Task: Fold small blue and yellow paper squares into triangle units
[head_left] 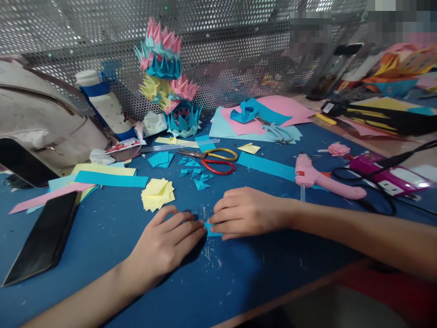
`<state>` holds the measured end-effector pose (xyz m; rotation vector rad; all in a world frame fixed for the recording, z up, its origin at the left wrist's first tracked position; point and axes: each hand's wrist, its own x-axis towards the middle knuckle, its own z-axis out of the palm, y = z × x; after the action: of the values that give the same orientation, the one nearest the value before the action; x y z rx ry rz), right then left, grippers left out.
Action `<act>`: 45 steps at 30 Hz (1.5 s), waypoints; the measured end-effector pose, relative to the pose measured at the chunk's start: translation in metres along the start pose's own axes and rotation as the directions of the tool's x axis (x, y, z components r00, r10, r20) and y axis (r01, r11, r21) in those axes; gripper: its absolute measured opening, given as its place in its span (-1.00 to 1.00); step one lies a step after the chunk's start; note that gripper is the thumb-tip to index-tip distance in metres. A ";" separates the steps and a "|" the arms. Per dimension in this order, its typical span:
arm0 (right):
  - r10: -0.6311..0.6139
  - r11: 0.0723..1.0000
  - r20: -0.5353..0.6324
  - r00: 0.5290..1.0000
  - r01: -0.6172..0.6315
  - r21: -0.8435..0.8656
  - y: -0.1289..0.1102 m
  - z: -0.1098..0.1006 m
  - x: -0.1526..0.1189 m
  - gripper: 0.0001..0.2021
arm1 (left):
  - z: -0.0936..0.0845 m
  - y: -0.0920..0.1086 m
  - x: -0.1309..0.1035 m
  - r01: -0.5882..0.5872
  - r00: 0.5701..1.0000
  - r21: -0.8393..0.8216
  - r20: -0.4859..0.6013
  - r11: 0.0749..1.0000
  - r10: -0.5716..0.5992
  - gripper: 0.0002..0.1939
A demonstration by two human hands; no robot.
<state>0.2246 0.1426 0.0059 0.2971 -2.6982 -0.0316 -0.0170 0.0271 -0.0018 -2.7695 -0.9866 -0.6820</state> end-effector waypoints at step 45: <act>0.163 0.987 0.064 0.985 -0.162 -0.015 -0.009 0.004 0.004 -0.76 | -0.003 0.034 0.001 0.098 0.992 0.161 0.062 0.982 -0.110 -0.53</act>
<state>0.2218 0.1330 0.0035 0.0735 -2.7771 -0.0058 0.0038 0.0001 0.0018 -2.6364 -1.1531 -0.4974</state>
